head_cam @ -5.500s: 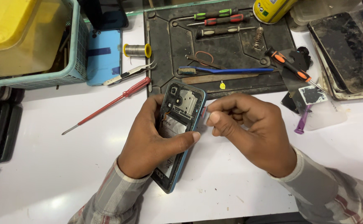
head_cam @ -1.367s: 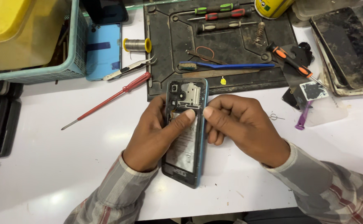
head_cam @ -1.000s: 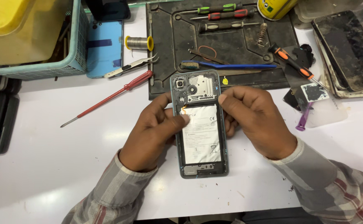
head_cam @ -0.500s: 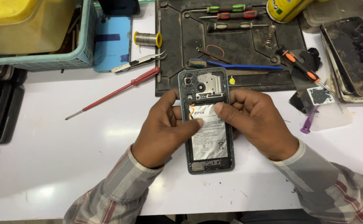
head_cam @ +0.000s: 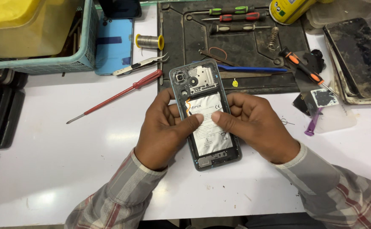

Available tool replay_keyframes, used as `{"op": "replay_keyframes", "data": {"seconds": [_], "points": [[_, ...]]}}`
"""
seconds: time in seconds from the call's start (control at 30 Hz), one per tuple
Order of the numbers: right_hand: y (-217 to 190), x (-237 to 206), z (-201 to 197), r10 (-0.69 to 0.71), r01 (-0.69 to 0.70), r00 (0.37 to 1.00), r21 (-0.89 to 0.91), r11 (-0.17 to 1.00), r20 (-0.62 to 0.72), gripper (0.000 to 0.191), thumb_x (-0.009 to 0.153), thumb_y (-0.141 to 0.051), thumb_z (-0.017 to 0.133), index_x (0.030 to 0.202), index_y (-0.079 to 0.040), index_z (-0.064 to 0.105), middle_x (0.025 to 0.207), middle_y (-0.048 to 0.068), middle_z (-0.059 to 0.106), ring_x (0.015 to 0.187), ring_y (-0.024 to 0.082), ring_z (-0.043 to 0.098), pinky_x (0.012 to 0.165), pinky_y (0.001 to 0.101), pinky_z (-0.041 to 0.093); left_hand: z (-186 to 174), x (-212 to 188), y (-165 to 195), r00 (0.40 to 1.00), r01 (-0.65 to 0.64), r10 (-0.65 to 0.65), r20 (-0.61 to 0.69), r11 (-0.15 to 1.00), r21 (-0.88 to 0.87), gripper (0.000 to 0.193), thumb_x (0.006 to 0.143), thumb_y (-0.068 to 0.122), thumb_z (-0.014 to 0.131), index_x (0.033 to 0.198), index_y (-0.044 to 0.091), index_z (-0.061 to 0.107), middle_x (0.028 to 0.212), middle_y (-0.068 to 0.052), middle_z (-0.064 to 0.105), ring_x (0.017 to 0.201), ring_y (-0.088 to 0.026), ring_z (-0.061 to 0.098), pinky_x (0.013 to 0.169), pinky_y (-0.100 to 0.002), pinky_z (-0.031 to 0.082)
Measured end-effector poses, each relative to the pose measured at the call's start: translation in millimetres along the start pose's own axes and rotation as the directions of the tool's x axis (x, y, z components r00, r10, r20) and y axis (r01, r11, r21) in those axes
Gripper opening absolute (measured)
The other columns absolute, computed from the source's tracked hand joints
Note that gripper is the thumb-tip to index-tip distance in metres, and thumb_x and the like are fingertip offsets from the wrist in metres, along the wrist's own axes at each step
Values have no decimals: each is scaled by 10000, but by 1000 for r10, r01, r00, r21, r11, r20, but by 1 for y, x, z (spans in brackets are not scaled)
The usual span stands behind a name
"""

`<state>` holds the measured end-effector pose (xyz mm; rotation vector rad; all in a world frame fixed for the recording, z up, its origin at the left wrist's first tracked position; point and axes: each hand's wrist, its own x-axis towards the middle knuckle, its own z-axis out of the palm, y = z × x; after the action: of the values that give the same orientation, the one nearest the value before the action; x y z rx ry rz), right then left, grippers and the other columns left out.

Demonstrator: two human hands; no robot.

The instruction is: The person installs a new battery into a disassembled smartphone, aligns and snaps the back cover into place, and then inserts a SIM card tray. The phone is handled throughout the process on a workbench with tools visible.

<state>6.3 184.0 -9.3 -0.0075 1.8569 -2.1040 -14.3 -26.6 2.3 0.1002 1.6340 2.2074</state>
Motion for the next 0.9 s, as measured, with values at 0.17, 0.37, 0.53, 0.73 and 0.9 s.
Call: {"op": "replay_keyframes", "data": {"seconds": [0.17,0.37,0.53,0.73,0.9], "points": [[3,1,-1,-27,28,1000,-35,999,10,237,949,-136,686,1115,30,657,969,72,749,836,90,708,724,254,590,0,0,-2,999,4,-9,43,993,118,675,808,-109,699,1392,2,381,1108,-197,749,1009,-234,766,855,-342,657],[6,1,-1,-54,55,998,-76,996,17,236,958,-142,692,1112,31,648,962,68,737,824,84,692,714,248,580,1,-2,-4,999,-19,11,48,987,159,696,807,-109,701,1404,7,363,1112,-199,747,1017,-246,770,864,-357,666],[2,1,-1,-21,21,1000,-40,999,7,256,964,-158,668,1149,18,652,952,70,745,812,87,697,700,250,581,2,-1,-4,1000,27,-27,8,999,17,653,815,-116,687,1385,-29,381,1106,-249,751,1008,-275,771,862,-374,659],[2,-1,1,-43,47,997,-55,997,72,296,953,-141,677,1186,32,621,1024,80,751,881,88,712,766,250,596,-2,-1,-2,999,-34,34,-3,999,-3,674,807,-133,682,1395,-37,366,1149,-238,736,1064,-276,757,896,-361,656],[1,-2,2,-92,101,991,-96,990,98,325,952,-151,671,1212,30,602,1037,82,756,911,92,719,795,257,611,1,0,-3,998,-54,56,-29,996,66,714,793,-130,682,1418,-19,356,1126,-208,735,1034,-269,759,870,-363,656]]}}
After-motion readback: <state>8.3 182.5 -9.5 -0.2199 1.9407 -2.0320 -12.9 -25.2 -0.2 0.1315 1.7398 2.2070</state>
